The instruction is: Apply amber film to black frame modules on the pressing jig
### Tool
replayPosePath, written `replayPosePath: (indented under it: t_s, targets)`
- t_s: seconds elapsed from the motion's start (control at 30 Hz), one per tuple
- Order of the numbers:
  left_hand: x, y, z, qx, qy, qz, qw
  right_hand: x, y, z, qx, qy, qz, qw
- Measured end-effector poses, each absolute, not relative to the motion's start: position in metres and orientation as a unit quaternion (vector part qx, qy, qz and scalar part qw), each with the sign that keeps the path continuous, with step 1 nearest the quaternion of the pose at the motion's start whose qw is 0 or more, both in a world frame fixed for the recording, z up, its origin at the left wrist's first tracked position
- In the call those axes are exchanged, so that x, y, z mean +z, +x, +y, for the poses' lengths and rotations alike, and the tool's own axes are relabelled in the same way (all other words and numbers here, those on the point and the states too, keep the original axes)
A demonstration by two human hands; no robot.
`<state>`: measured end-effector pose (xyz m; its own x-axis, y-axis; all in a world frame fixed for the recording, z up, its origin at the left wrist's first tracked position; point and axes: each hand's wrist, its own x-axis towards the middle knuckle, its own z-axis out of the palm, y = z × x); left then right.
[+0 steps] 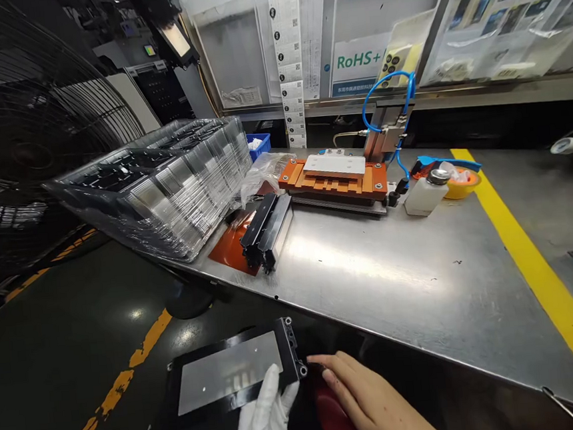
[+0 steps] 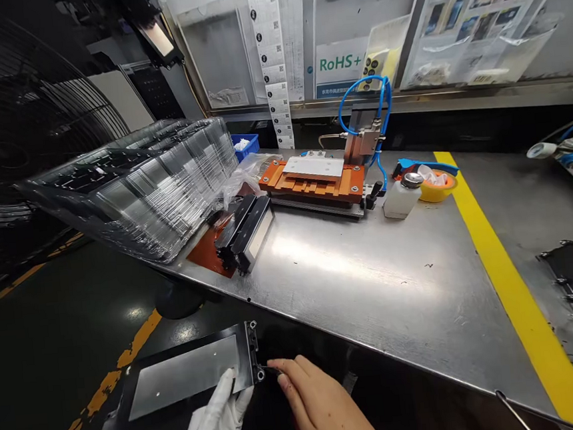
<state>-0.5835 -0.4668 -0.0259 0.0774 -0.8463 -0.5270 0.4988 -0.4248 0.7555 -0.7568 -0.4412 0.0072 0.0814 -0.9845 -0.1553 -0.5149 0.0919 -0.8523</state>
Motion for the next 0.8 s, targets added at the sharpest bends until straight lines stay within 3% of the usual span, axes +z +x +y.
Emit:
replayPosePath:
  t_s: [0.13,0.27,0.8]
  targets:
    - [-0.024,-0.577,-0.476,-0.68,0.533,-0.146,0.481,-0.002,-0.76,-0.445,-0.216,-0.724,0.628,0.186]
    - [-0.028,-0.571,-0.47,-0.651,0.531,-0.22,0.495,-0.007,-0.756,-0.454,-0.165,-0.766,0.619,0.064]
    - [-0.019,-0.567,-0.482,-0.739,0.522,-0.118,0.409,-0.015,-0.755,-0.463,-0.193,-0.789,0.583,-0.009]
